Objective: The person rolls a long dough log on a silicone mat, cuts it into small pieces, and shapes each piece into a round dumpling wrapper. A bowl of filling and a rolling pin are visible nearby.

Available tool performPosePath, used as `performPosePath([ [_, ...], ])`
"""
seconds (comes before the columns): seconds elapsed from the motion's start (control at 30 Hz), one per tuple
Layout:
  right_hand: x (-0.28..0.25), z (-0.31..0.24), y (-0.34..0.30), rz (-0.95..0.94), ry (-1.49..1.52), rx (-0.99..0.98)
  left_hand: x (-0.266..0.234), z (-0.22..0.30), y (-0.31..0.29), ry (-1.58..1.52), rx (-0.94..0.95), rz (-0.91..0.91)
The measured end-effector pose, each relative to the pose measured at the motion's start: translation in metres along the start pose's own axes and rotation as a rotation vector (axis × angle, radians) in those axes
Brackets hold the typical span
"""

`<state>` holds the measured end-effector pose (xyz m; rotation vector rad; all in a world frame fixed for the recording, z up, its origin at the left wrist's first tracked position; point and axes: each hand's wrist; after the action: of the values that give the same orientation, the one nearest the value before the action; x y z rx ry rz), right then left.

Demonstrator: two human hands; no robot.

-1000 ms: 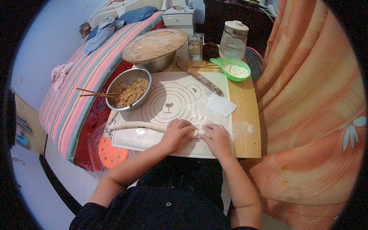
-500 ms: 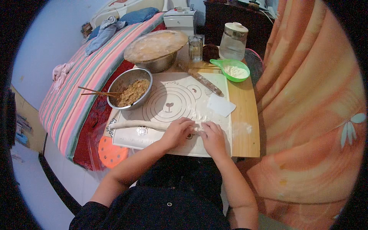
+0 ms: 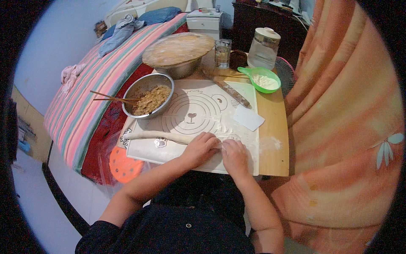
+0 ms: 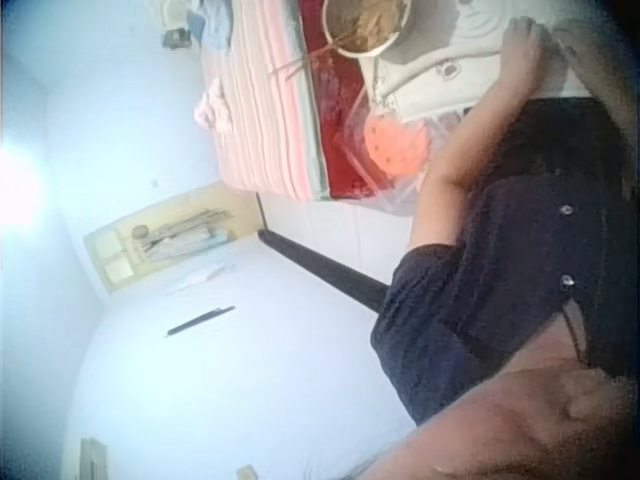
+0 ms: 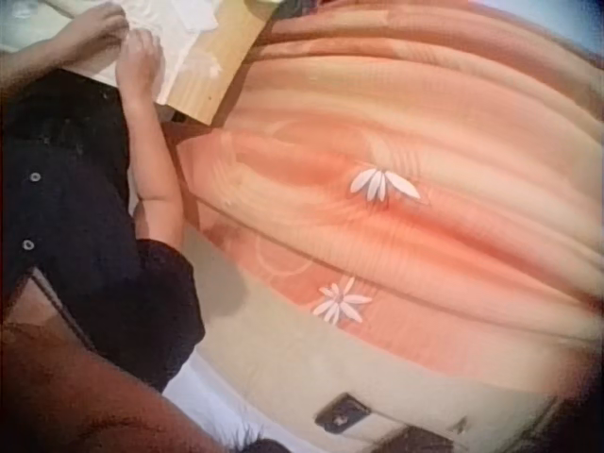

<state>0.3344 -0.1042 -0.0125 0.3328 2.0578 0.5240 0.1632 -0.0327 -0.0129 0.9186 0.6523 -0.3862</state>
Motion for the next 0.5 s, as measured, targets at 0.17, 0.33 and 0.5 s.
performPosePath([
  [0.17, 0.000, 0.008, 0.030, -0.005, -0.202, -0.178, -0.003, -0.014, 0.014, 0.166, 0.034, -0.100],
  [0.33, -0.014, 0.009, 0.039, 0.063, -0.022, 0.104, -0.021, -0.024, 0.018, 0.079, -0.191, -0.045],
  [0.5, 0.025, 0.004, 0.070, -0.077, -0.246, 0.046, -0.007, -0.045, 0.005, 0.385, -0.188, -0.033],
])
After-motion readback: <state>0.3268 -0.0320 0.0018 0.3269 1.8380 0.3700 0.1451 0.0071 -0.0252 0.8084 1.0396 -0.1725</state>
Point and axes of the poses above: each hand's wrist, its own y-axis towards the middle knuckle, its own x-axis out of the palm, z = x × y, and after that the axes turned 6 degrees about z, right-handed
